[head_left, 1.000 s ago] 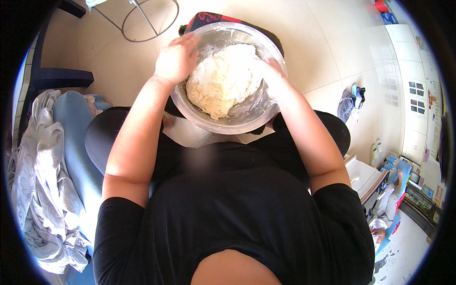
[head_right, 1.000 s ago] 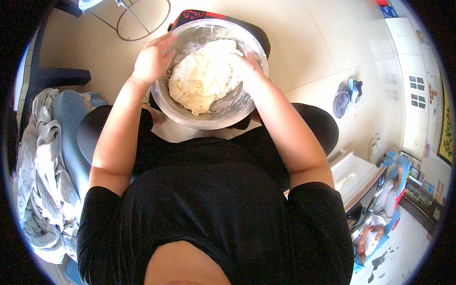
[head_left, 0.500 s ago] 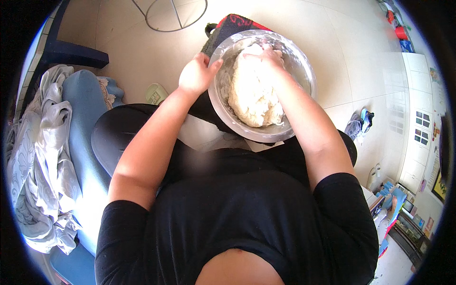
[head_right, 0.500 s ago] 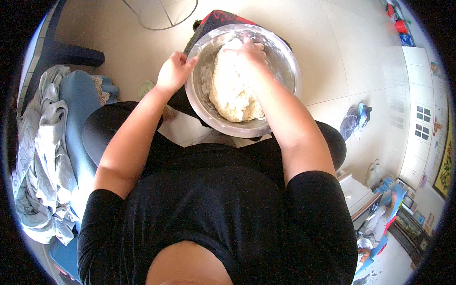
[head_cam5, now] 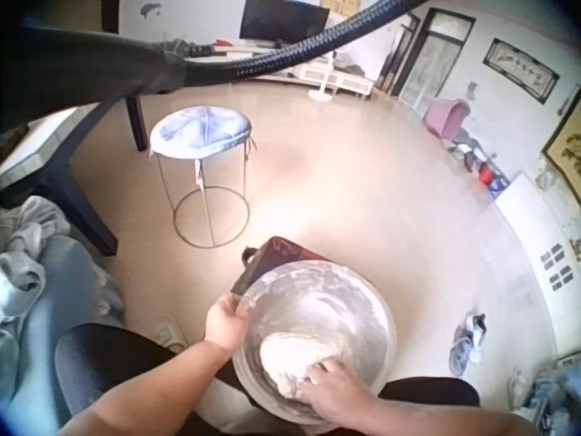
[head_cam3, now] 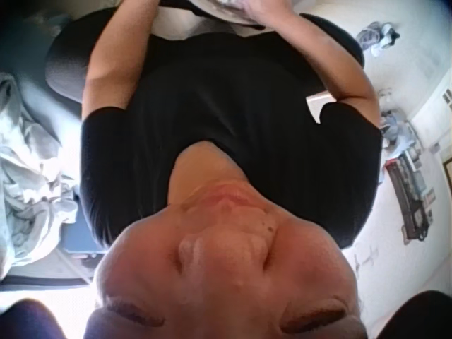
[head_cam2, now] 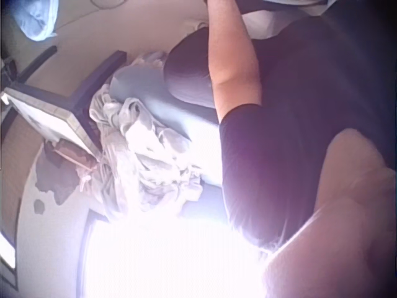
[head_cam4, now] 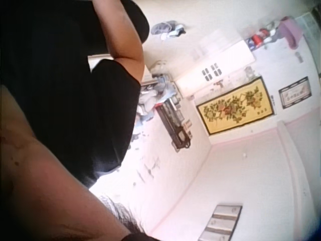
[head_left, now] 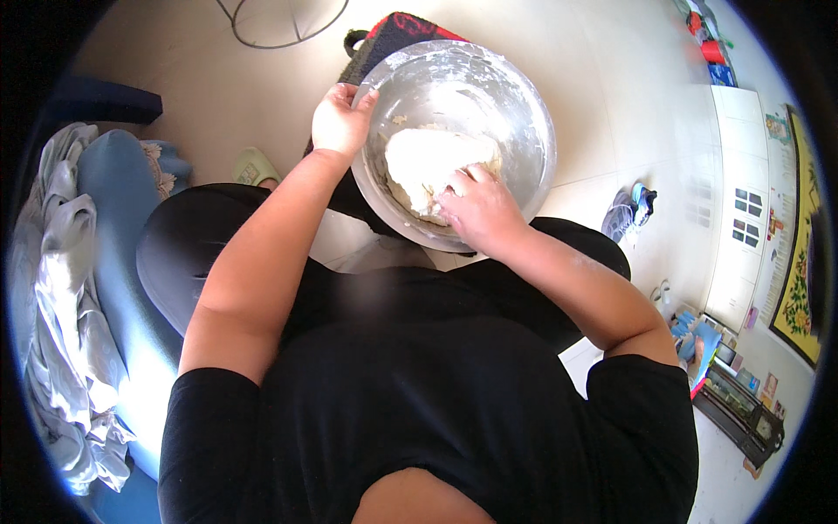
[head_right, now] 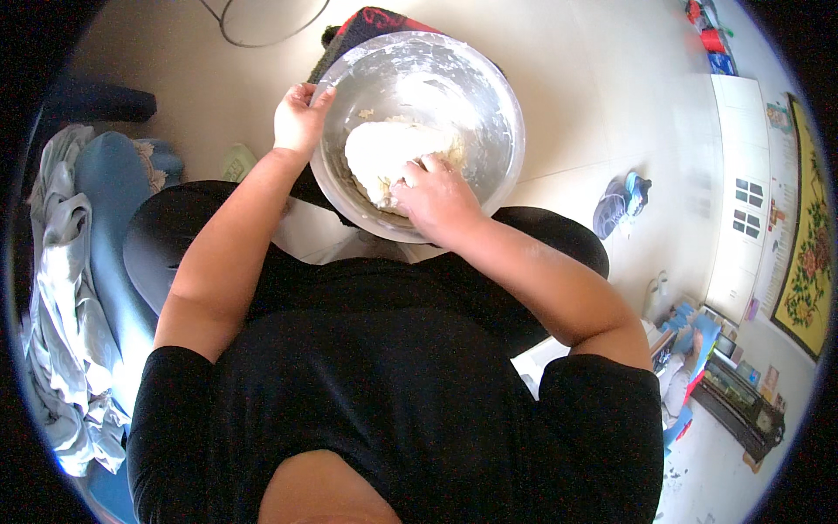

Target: The person kneads dough in a large metal bowl placed on their lap. They use both hands to press, fold, and turn the dough repeatedly, gradually forming it into a cohesive mass.

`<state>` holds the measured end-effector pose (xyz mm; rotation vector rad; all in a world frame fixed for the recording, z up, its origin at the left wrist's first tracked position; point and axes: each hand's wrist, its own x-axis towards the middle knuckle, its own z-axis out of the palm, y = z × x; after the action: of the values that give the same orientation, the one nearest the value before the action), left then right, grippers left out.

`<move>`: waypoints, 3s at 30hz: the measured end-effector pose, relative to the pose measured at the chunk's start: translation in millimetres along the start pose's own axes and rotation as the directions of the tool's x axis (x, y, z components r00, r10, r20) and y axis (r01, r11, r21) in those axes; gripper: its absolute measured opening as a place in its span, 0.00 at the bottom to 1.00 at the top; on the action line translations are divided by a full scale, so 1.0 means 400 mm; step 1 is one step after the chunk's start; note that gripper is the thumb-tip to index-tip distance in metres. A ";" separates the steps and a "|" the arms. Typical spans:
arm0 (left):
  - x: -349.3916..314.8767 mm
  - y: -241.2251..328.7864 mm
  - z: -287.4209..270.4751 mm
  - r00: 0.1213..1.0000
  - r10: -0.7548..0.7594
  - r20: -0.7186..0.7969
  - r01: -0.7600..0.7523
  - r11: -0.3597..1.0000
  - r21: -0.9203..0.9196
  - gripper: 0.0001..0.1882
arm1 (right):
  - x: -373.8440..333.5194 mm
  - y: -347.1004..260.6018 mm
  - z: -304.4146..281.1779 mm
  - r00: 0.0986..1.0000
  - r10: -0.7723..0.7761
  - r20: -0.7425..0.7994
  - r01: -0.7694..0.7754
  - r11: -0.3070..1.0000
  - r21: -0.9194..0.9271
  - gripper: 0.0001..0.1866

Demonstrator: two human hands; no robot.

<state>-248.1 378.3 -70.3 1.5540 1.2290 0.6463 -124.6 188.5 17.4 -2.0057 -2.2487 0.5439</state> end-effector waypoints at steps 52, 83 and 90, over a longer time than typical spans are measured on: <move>0.018 0.047 -0.011 0.996 -0.018 0.093 -0.002 0.976 0.217 0.19 | 0.347 0.195 0.096 0.988 -0.028 -0.153 -0.022 0.948 -0.316 0.25; 0.004 0.046 -0.004 0.993 -0.099 0.065 0.080 0.963 0.256 0.21 | 0.190 0.149 0.112 0.974 -0.187 -0.130 0.162 0.970 -0.182 0.27; 0.015 0.033 -0.001 0.999 -0.007 0.041 -0.004 0.963 0.268 0.20 | 0.348 0.178 0.107 0.997 -0.061 -0.046 0.048 0.968 -0.246 0.21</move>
<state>-241.4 384.4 -59.0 1.7795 1.3279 0.4567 -89.3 321.2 -69.0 -2.0283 -2.4339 0.2123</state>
